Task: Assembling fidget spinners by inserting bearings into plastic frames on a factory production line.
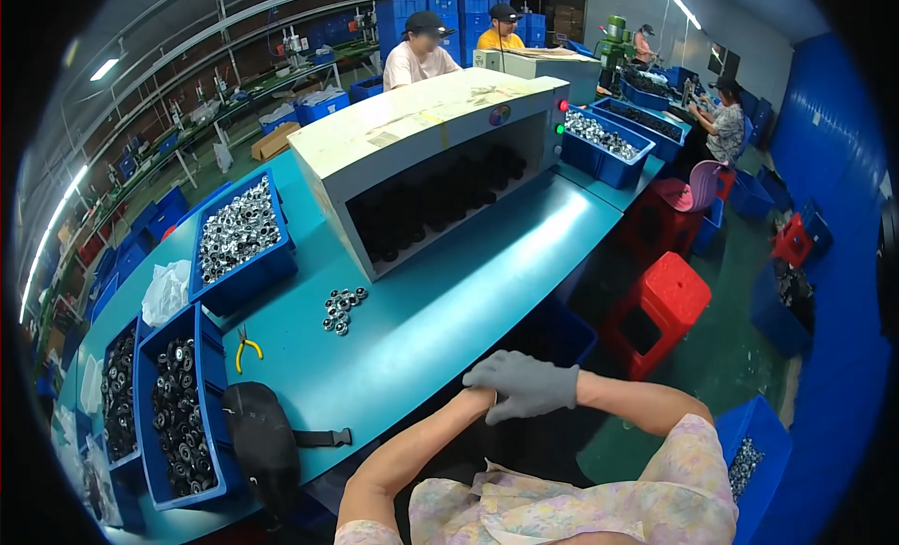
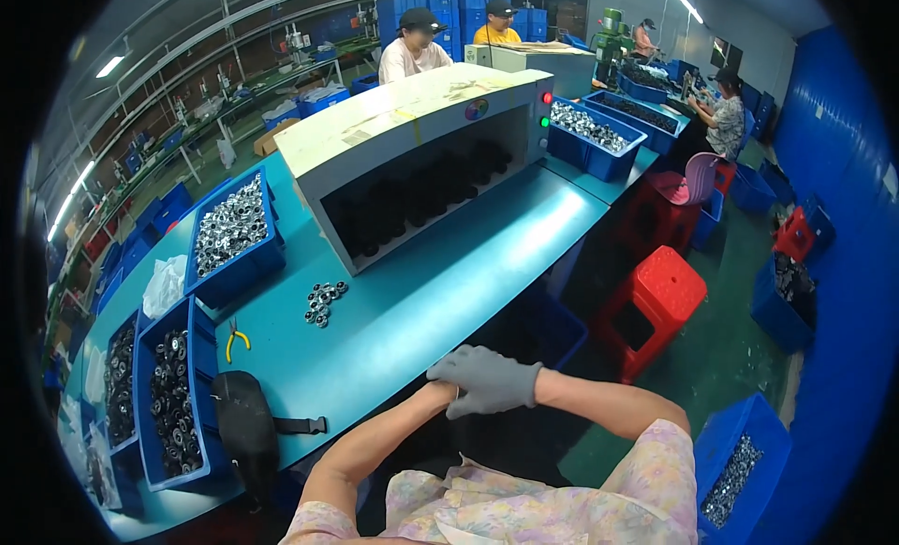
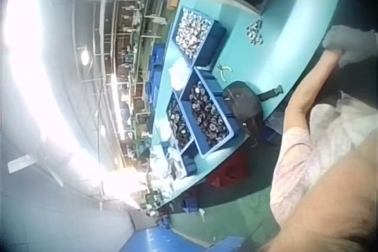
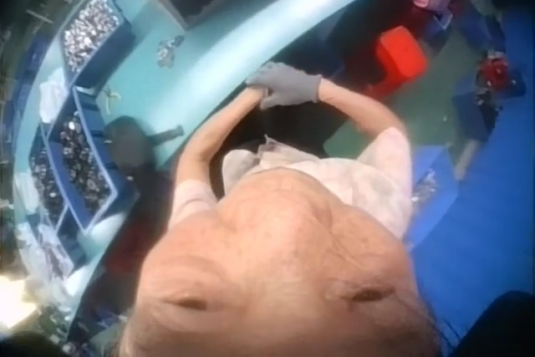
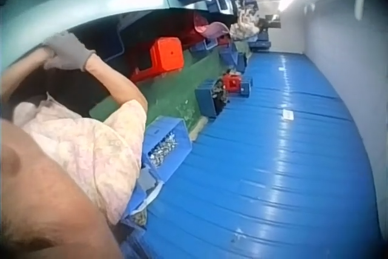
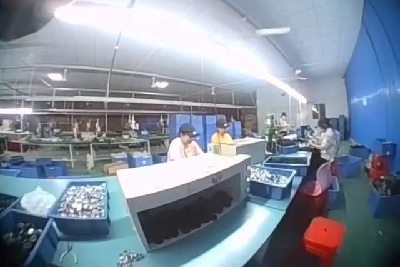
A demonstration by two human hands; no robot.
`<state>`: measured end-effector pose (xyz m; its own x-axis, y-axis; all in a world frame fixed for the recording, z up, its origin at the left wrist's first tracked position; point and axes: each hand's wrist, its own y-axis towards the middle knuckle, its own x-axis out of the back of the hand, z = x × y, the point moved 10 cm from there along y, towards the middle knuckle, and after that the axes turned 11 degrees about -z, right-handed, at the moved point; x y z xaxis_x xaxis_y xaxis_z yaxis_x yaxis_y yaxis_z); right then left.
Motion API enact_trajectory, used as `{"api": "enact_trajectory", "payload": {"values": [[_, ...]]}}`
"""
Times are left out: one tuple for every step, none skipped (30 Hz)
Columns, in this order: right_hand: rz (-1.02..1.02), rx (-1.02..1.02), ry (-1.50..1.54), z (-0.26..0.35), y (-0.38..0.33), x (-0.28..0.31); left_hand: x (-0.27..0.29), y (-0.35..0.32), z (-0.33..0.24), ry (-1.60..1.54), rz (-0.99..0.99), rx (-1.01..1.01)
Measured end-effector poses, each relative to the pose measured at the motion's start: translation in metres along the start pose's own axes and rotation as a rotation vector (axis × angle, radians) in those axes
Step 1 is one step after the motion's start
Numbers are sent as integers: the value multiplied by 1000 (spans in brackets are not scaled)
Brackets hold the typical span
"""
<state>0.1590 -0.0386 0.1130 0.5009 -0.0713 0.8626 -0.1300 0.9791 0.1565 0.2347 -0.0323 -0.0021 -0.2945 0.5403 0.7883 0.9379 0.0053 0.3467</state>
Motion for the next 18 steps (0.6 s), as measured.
{"api": "enact_trajectory", "payload": {"values": [[7,-71,100,-11,-2,9,-2,0,2,-2,-17,-16],[-105,-46,168,-25,-5,22,-3,-4,3,-4,-33,-25],[-287,-7,126,-47,-7,35,-3,-13,3,-9,-43,-28],[-399,-116,99,-75,-11,55,22,3,-20,98,74,10],[-481,-202,186,-94,-5,65,31,3,2,8,4,134],[-456,-352,237,-118,-2,74,48,8,8,29,-130,75],[-563,-336,192,-148,-1,85,66,9,11,49,-264,10],[-594,-443,236,-175,4,89,75,5,21,118,-331,15],[-630,-493,175,-195,9,99,85,5,30,186,-402,11],[-664,-544,115,-217,15,108,80,4,46,196,-364,57],[-674,-603,92,-242,21,114,79,5,49,187,-359,51],[-683,-661,69,-266,26,121,80,6,49,207,-362,48],[-697,-667,35,-278,39,131,84,3,51,233,-365,52],[-714,-708,21,-296,46,140,75,7,52,227,-295,74],[-738,-720,-48,-311,53,152,72,9,48,230,-295,57],[-755,-717,-102,-322,70,159,75,5,48,248,-295,56],[-772,-727,-146,-334,83,167,74,6,47,272,-269,57],[-798,-700,-204,-343,97,175,74,7,47,273,-254,67]]}}
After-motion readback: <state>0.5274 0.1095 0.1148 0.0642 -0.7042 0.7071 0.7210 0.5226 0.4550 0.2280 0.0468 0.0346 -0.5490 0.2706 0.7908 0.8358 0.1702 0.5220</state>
